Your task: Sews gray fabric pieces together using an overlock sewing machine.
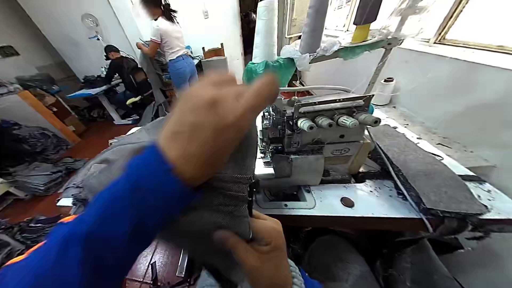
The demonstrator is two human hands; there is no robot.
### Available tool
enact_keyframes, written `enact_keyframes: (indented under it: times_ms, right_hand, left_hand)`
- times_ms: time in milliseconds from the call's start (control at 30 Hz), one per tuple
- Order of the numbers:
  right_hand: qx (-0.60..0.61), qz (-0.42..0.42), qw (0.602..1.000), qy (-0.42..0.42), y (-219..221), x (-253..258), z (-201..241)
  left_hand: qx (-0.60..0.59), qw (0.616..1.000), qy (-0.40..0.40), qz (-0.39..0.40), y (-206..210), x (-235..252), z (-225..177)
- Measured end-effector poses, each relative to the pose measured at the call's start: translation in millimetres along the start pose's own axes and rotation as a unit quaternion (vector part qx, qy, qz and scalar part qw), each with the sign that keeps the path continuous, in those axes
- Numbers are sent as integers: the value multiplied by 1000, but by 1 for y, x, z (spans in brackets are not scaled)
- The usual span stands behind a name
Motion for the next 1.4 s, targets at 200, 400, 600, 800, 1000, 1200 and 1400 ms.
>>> enact_keyframes:
  times_ms: [200,400,600,800,1000,1200,1400]
  right_hand:
    - [152,-59,912,376,-9,-93,-46]
    - [112,48,925,360,-14,-92,-56]
    - [-1,99,929,356,-31,-92,-45]
    - [-47,63,948,309,-54,-73,-40]
    - [-6,36,961,275,-60,-52,-63]
    - [-131,17,970,204,-60,-41,-71]
    - [-186,-22,966,179,-57,-24,-77]
  left_hand:
    - [-203,975,-88,-3,185,-25,-18]
    - [-19,989,-146,-29,180,-42,-50]
    - [-57,975,-214,23,171,-39,-83]
    - [-178,957,-230,7,177,-24,-63]
    - [-222,952,-207,47,163,-22,-35]
    - [-222,975,4,21,139,-63,-60]
    - [-127,991,32,6,165,-71,-43]
Point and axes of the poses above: each hand's wrist, its own x-axis towards the middle knuckle, its own y-axis out of the palm, z = x × y, the point moved 2 cm from there along x, towards the middle knuckle, and after that the axes turned 15 degrees about z, right-handed, at the moved point
